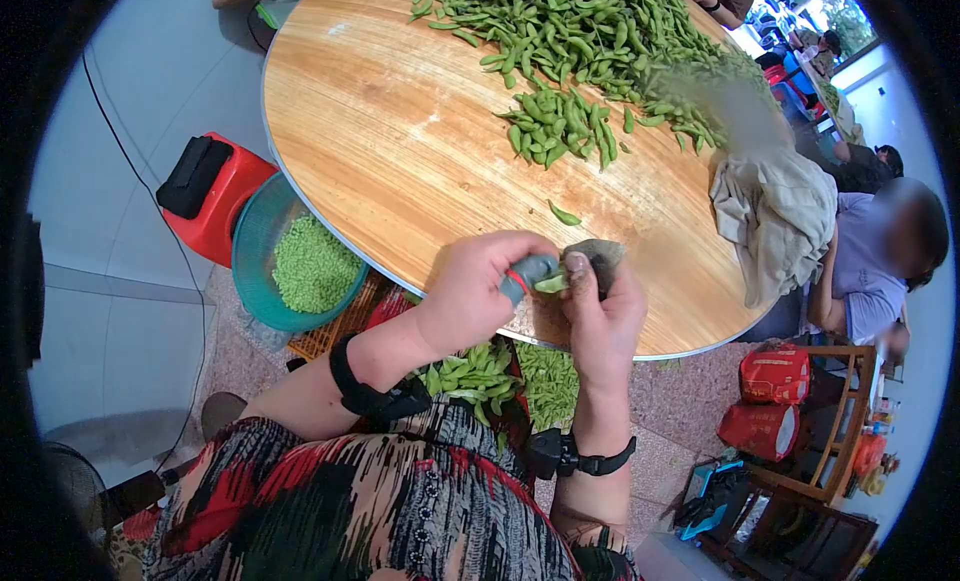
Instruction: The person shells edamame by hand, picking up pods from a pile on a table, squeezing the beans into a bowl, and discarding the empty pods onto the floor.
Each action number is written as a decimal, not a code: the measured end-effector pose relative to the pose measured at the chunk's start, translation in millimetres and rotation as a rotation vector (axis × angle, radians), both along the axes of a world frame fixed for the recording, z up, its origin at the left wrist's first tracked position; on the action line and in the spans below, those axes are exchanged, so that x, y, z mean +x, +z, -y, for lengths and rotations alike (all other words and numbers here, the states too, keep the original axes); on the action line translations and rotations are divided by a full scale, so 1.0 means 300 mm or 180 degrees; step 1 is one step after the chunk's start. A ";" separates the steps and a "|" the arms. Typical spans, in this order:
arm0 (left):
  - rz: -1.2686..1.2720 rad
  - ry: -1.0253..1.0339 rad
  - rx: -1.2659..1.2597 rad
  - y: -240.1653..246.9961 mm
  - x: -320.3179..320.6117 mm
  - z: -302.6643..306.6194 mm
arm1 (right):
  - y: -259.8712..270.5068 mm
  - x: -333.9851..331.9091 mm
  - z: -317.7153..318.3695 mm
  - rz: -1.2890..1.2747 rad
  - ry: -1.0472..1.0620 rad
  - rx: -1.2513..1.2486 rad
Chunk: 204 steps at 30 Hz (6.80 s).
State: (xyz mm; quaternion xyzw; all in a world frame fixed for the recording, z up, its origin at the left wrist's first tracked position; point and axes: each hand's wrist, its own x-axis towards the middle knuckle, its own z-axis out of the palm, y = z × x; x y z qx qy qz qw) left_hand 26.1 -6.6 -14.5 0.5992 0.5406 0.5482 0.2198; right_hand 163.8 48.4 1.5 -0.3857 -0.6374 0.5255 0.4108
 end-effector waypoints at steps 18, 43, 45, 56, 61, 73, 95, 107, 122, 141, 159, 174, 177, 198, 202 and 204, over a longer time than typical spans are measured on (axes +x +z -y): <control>0.3500 -0.0725 -0.0807 -0.009 -0.039 -0.027 | 0.040 -0.056 -0.056 0.0238 0.0484 -0.0433; 0.2884 -0.1156 -0.0986 0.018 -0.068 0.016 | 0.033 0.011 0.024 -0.1101 0.1529 -0.2590; 0.3385 -0.1567 -0.1154 -0.004 -0.078 0.013 | 0.034 0.012 0.022 -0.1272 0.1603 -0.2762; 0.1455 -0.0122 -0.0912 0.013 -0.031 -0.009 | 0.060 0.004 -0.072 -0.0242 0.1231 -0.2096; 0.1968 -0.0226 -0.0901 0.013 -0.036 -0.014 | 0.057 -0.040 -0.442 0.1931 0.0544 0.0760; 0.1084 -0.1829 -0.1426 0.050 -0.071 -0.010 | 0.062 -0.009 -0.390 0.3077 0.0718 0.2440; 0.3026 -0.0908 -0.0997 0.007 -0.024 0.004 | 0.068 0.055 0.090 -0.0507 0.1128 -0.1820; 0.2623 -0.1292 -0.1322 0.022 -0.050 0.001 | 0.049 0.065 0.080 -0.0784 0.1143 -0.2237; 0.1709 -0.1064 -0.1119 0.052 -0.044 0.008 | 0.019 0.069 0.059 -0.0290 0.0679 -0.1600; -0.0215 -0.0434 0.0459 0.003 -0.003 0.001 | 0.020 0.043 0.027 -0.0203 0.0322 -0.0828; -0.0069 -0.0969 -0.0249 -0.005 -0.031 0.006 | -0.004 0.097 0.052 -0.1555 0.0628 -0.1652; 0.1557 0.2142 -0.0753 -0.261 -0.695 0.515 | 0.123 0.114 -0.097 0.2649 0.2269 0.0862; -0.3368 0.1887 -0.1328 -0.314 -0.715 0.575 | 0.116 0.092 -0.115 0.2362 0.1875 0.0959; 0.3522 -0.1706 -0.1368 0.026 -0.082 -0.052 | 0.066 0.035 0.004 -0.0334 0.1104 -0.1777; 0.3340 -0.1273 -0.1121 0.069 -0.076 -0.048 | 0.063 0.027 0.020 -0.0491 0.1281 -0.1399; 0.3176 -0.1085 -0.1191 0.079 -0.076 -0.050 | 0.057 0.028 0.013 -0.0460 0.1316 -0.1476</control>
